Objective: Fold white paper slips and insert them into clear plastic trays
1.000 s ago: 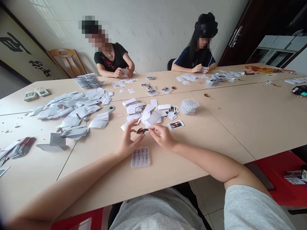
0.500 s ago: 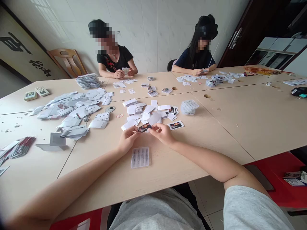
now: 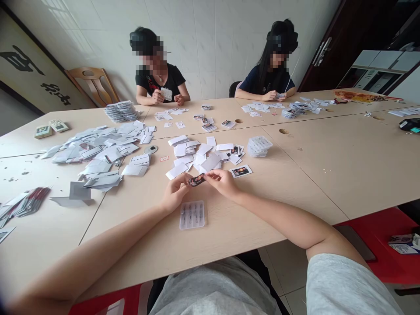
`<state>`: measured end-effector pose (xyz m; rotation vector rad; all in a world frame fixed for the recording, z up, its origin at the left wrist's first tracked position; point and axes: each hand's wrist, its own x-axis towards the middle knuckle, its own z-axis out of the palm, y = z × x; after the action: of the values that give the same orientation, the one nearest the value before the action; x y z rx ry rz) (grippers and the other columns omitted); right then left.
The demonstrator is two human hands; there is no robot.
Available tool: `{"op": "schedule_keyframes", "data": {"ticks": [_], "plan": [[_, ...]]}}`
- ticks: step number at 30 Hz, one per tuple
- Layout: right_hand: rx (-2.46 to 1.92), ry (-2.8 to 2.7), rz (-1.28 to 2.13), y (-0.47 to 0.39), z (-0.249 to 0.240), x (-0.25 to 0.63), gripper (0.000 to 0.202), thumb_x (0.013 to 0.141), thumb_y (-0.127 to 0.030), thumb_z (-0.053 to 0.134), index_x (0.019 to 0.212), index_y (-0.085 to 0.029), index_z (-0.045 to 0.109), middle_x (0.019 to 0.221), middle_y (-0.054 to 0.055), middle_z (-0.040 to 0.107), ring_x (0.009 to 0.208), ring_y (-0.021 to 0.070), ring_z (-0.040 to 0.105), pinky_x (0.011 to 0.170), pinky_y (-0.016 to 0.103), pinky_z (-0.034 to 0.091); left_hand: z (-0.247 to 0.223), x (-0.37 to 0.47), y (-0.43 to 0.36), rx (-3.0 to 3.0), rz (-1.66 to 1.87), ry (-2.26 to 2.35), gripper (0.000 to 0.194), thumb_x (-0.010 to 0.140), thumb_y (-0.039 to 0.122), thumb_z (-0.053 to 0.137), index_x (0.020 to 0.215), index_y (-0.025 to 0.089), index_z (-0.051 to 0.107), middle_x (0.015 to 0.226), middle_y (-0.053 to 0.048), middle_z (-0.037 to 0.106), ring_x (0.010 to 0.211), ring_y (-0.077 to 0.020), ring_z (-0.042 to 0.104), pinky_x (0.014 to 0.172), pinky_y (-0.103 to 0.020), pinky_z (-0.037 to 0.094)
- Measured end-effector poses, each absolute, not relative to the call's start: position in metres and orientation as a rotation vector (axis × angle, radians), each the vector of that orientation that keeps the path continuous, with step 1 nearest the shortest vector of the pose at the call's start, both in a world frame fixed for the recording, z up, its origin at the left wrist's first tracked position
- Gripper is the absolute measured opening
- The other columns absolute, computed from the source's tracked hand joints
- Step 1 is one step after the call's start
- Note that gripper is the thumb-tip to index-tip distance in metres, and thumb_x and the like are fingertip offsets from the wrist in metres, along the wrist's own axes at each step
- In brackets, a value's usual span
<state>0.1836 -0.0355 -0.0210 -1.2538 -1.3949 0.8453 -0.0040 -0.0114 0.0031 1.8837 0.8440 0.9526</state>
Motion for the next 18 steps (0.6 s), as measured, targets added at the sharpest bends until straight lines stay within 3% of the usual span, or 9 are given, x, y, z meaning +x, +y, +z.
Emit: {"op": "schedule_keyframes", "data": {"ticks": [8, 12, 14, 18], "plan": [[-1.242, -1.583, 0.831, -0.038, -0.021, 0.185, 0.027, 0.076, -0.041, 0.06, 0.066, -0.016, 0.059, 0.055, -0.002, 0.05, 0.048, 0.0086, 0.039, 0.045, 0.022, 0.03, 0.0, -0.003, -0.012, 1.984, 0.895, 0.978, 0.008, 0.07, 0.017, 0.043, 0.069, 0.017, 0.051, 0.071, 0.0, 0.052, 0.07, -0.0136, 0.047, 0.067, -0.026, 0.039], [-1.231, -1.568, 0.771, -0.039, -0.021, 0.185, 0.028, 0.081, -0.04, 0.055, 0.066, -0.017, 0.054, 0.056, -0.002, 0.049, 0.049, 0.009, 0.038, 0.046, 0.023, 0.03, 0.005, -0.006, -0.012, 2.113, 0.799, 1.173, 0.011, 0.071, 0.019, 0.045, 0.073, 0.018, 0.056, 0.078, -0.003, 0.059, 0.083, -0.0195, 0.052, 0.072, -0.029, 0.041], [-1.206, -1.555, 0.749, -0.039, -0.02, 0.185, 0.028, 0.082, -0.04, 0.053, 0.065, -0.017, 0.052, 0.057, -0.002, 0.049, 0.05, 0.0095, 0.04, 0.047, 0.023, 0.031, 0.012, -0.009, -0.011, 2.154, 0.678, 1.248, 0.014, 0.072, 0.025, 0.048, 0.075, 0.018, 0.06, 0.08, -0.004, 0.063, 0.088, -0.0228, 0.053, 0.073, -0.032, 0.041], [-1.155, -1.637, 0.654, -0.042, -0.019, 0.183, 0.026, 0.085, -0.038, 0.051, 0.068, -0.018, 0.051, 0.063, -0.001, 0.049, 0.051, 0.0098, 0.042, 0.046, 0.023, 0.032, 0.03, -0.015, -0.009, 2.055, 0.476, 1.272, 0.033, 0.075, 0.046, 0.051, 0.078, 0.017, 0.066, 0.082, -0.004, 0.066, 0.072, -0.0198, 0.056, 0.062, -0.03, 0.04]]}}
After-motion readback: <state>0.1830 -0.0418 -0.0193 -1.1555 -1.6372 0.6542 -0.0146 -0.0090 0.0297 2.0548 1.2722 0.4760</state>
